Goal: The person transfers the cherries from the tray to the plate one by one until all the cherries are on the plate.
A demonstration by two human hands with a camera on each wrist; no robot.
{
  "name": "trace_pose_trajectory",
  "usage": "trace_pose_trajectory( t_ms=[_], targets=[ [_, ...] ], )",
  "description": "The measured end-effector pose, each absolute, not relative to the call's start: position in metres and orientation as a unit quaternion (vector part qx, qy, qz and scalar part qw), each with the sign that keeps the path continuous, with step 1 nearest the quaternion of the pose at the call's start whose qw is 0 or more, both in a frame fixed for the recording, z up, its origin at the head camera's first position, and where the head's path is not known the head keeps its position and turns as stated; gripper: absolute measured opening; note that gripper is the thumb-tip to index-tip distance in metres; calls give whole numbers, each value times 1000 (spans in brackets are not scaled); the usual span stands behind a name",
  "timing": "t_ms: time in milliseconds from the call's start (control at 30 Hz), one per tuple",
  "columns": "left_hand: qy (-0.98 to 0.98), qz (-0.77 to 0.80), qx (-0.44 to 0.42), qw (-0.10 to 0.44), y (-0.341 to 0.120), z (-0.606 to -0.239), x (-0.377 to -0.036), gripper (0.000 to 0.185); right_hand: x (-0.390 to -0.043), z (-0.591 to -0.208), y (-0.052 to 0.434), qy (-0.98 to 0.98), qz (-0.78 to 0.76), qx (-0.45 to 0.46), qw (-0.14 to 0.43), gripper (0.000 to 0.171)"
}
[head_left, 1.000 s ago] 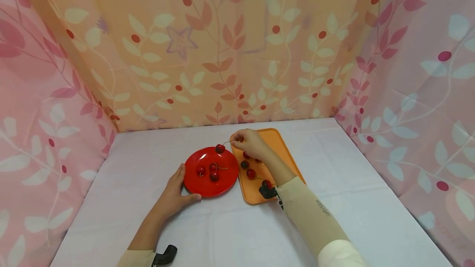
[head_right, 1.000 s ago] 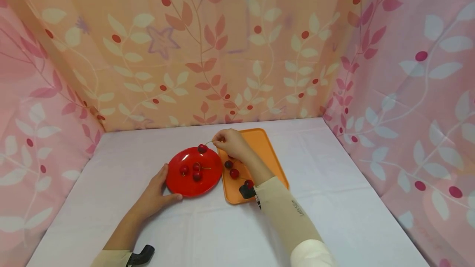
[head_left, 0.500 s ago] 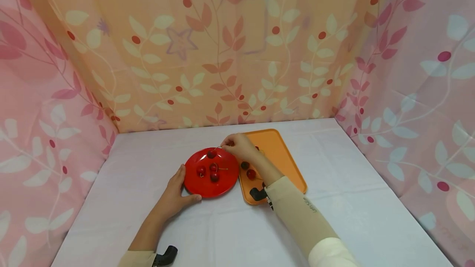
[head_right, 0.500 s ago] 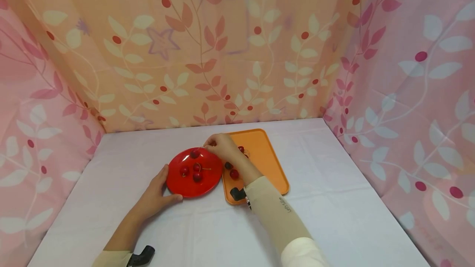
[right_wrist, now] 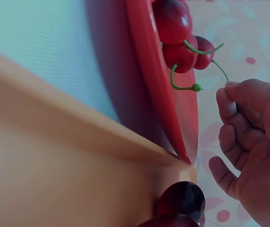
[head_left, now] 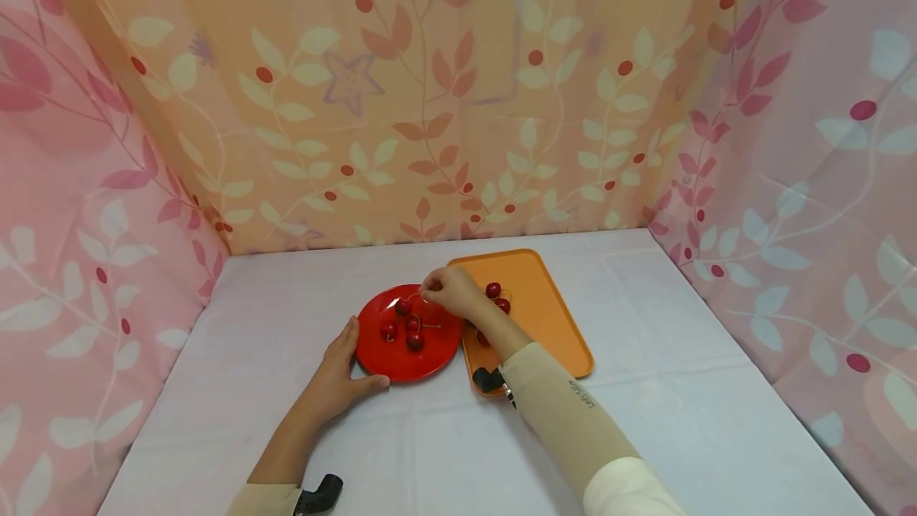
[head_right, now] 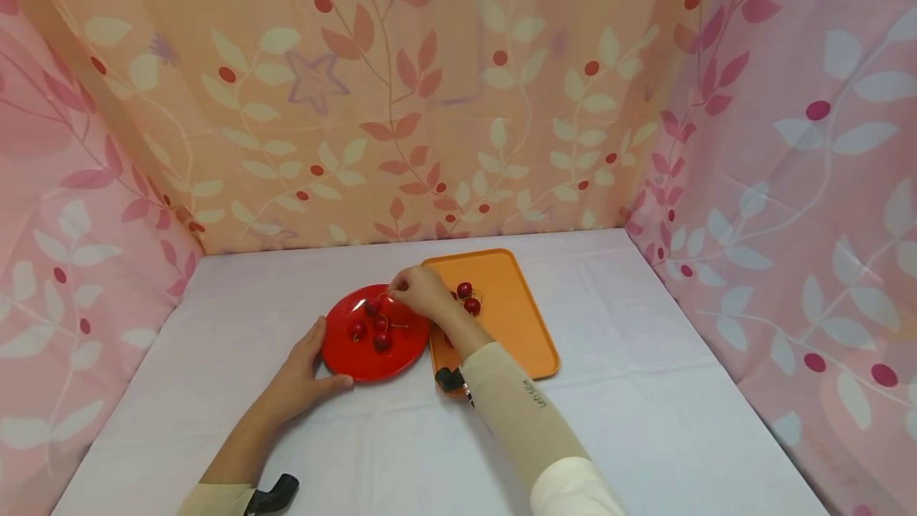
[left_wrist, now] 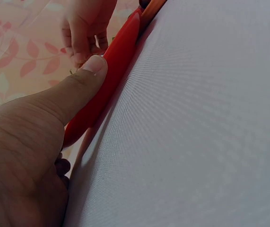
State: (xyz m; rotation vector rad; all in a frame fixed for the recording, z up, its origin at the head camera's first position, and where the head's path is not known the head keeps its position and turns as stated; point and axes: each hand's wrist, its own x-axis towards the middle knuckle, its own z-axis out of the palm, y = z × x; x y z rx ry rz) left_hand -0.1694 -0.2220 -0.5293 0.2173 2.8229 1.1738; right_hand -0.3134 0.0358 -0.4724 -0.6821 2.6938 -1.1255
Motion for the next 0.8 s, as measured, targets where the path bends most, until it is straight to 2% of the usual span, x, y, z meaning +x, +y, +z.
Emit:
trace_pose_trajectory(
  t_ms=[800],
  targets=[
    [921,381,70,41,-222,-527,-169,131,-309,-472,32,926,-285,-240,67,3]
  ],
)
